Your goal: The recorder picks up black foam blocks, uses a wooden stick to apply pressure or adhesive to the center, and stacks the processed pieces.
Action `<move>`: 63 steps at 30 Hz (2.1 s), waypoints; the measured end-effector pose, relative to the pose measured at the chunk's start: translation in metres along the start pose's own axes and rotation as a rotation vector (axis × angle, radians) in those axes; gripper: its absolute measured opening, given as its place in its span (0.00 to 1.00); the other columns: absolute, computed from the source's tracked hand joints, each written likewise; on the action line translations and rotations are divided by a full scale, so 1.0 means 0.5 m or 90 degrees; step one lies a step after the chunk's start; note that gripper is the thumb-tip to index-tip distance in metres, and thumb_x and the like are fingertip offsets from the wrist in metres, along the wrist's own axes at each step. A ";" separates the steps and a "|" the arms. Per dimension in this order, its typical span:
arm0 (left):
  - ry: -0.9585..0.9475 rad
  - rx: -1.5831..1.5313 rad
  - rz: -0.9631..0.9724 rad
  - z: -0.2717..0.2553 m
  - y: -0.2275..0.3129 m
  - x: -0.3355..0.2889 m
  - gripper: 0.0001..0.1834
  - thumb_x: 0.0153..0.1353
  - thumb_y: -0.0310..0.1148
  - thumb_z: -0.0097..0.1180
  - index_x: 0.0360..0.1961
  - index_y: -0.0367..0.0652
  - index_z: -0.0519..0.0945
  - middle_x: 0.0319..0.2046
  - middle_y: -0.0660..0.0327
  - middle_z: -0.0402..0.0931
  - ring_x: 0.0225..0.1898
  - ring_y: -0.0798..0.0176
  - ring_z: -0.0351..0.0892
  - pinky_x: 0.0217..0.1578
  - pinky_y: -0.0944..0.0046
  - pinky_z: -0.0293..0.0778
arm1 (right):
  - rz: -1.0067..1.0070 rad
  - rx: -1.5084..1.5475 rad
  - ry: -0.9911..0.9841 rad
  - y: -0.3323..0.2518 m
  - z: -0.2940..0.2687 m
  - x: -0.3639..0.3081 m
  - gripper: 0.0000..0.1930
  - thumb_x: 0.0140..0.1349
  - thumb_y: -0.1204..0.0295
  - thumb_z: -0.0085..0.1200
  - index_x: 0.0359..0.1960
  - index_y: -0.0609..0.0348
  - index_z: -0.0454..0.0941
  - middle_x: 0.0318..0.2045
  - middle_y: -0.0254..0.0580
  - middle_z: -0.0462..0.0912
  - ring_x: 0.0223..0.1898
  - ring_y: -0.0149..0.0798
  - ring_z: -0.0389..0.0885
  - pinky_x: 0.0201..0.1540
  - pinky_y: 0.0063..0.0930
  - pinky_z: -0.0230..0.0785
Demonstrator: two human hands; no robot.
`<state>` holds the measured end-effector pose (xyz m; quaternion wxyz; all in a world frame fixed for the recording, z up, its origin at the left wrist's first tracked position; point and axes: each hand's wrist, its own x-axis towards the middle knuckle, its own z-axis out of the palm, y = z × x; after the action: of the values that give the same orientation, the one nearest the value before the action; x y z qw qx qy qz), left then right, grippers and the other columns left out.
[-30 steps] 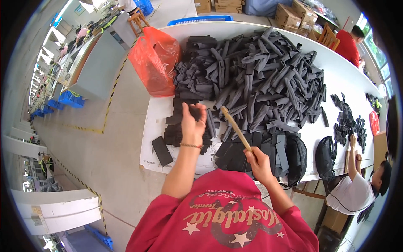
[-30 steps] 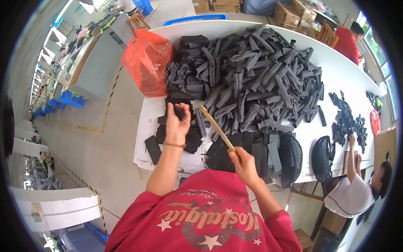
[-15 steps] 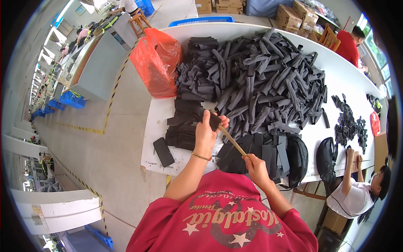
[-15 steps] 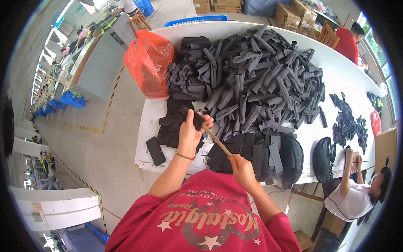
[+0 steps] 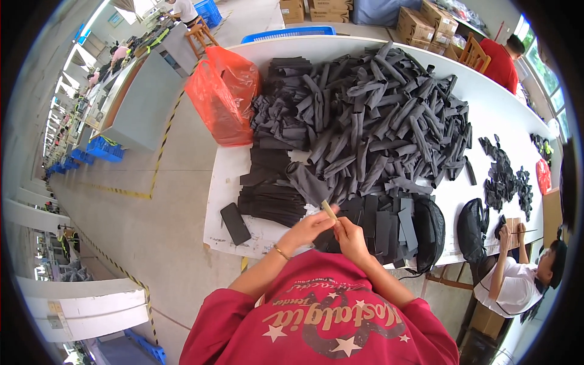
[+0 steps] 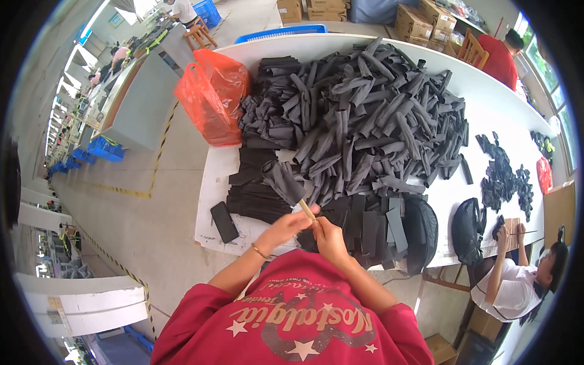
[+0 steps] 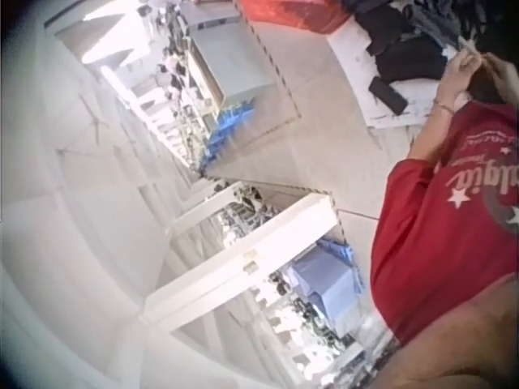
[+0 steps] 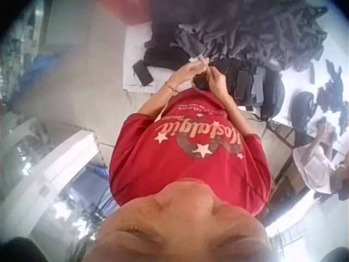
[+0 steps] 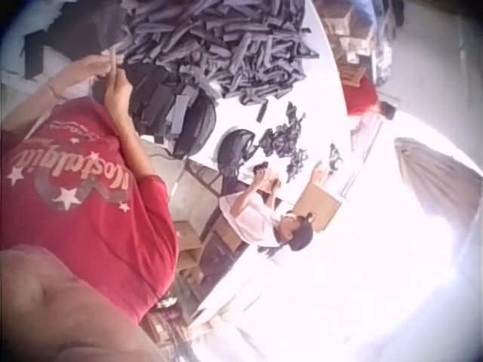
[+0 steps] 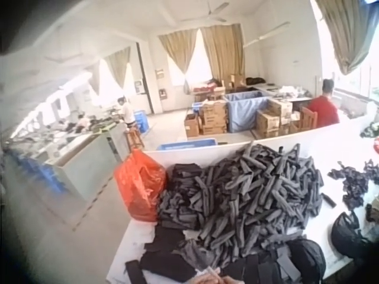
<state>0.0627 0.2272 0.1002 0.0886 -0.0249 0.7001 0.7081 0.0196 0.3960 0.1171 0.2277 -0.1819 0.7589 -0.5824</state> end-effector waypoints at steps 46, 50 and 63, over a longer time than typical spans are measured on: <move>0.519 -0.543 0.027 -0.044 0.099 0.104 0.14 0.62 0.39 0.60 0.35 0.37 0.79 0.18 0.62 0.75 0.12 0.70 0.69 0.12 0.70 0.67 | 0.022 -0.050 -0.042 0.005 0.030 -0.042 0.12 0.70 0.70 0.44 0.30 0.65 0.73 0.15 0.36 0.69 0.17 0.26 0.65 0.20 0.25 0.59; 0.560 -0.561 0.028 -0.086 0.091 0.099 0.13 0.63 0.39 0.59 0.36 0.38 0.79 0.12 0.68 0.67 0.08 0.76 0.55 0.10 0.73 0.48 | -0.018 -0.069 -0.103 0.005 -0.033 -0.095 0.11 0.68 0.71 0.47 0.29 0.66 0.74 0.14 0.43 0.71 0.16 0.30 0.68 0.22 0.27 0.63; 0.558 -0.749 0.033 -0.056 0.046 0.153 0.11 0.67 0.39 0.52 0.38 0.42 0.73 0.15 0.68 0.65 0.12 0.77 0.57 0.13 0.73 0.52 | -0.070 0.150 0.167 -0.056 -0.001 -0.003 0.07 0.59 0.74 0.61 0.32 0.63 0.76 0.19 0.37 0.72 0.19 0.27 0.67 0.23 0.22 0.62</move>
<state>-0.0185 0.2061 0.1104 -0.2445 -0.3328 0.1754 0.8937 0.0209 0.3899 0.1445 0.1144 -0.1179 0.6972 -0.6977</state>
